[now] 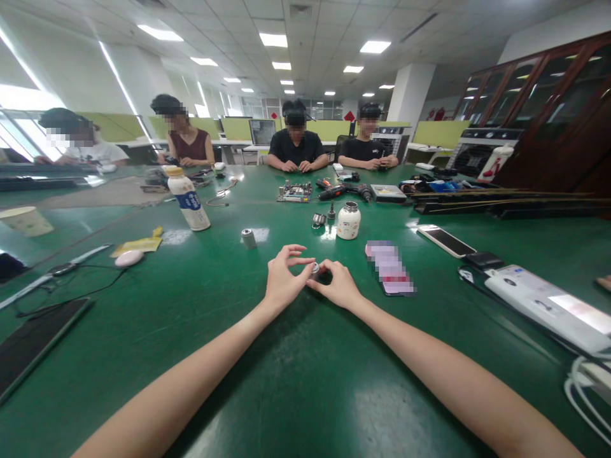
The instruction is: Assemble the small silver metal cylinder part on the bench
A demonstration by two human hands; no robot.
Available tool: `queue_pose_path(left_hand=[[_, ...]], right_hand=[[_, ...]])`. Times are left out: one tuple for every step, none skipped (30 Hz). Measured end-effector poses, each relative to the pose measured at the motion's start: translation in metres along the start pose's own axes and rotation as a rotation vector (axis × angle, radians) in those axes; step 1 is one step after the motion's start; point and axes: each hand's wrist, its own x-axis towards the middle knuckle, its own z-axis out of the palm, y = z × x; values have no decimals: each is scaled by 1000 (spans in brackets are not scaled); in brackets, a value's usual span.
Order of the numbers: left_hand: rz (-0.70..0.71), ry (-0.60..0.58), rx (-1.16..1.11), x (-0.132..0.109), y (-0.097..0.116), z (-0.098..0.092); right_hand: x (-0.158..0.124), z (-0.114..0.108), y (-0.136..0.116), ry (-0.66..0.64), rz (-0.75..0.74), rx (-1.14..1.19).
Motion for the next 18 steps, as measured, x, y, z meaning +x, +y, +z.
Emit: queue_pose_path(left_hand=[[-1, -24, 3, 0, 0, 0], [1, -35, 11, -1, 0, 1], [8, -30, 22, -1, 0, 1], [21, -10, 35, 0, 0, 1], [35, 23, 50, 0, 0, 1], [48, 64, 68, 1, -1, 0], [54, 107, 90, 1, -3, -1], [51, 143, 115, 2, -5, -1], [39, 165, 144, 2, -9, -2], [22, 168, 174, 2, -14, -3], [0, 152, 206, 2, -19, -4], [-20, 115, 242, 1, -25, -4], [-37, 60, 272, 1, -31, -5], [-58, 6, 294, 1, -36, -5], [-79, -34, 317, 1, -40, -5], [-93, -52, 330, 1, -42, -5], [-100, -48, 330, 1, -43, -5], [-100, -21, 316, 1, -43, -5]], right_hand=[[0, 0, 0, -1, -1, -3], [0, 0, 0, 0, -1, -5], [0, 0, 0, 1, -1, -5], [0, 0, 0, 3, 1, -3], [0, 0, -1, 6, 3, 2], [0, 0, -1, 10, 7, 7], [0, 0, -2, 14, 10, 12], [-1, 0, -3, 19, 13, 16], [-1, 0, -3, 22, 17, 19], [-1, 0, -4, 24, 19, 20], [-1, 0, -4, 25, 19, 18], [-1, 0, -4, 25, 18, 15], [-1, 0, -4, 26, 16, 12], [-1, 0, -4, 26, 15, 10], [-1, 0, -4, 25, 14, 9], [-1, 0, -4, 25, 15, 10], [-1, 0, -4, 23, 17, 13], [-1, 0, -4, 22, 19, 16]])
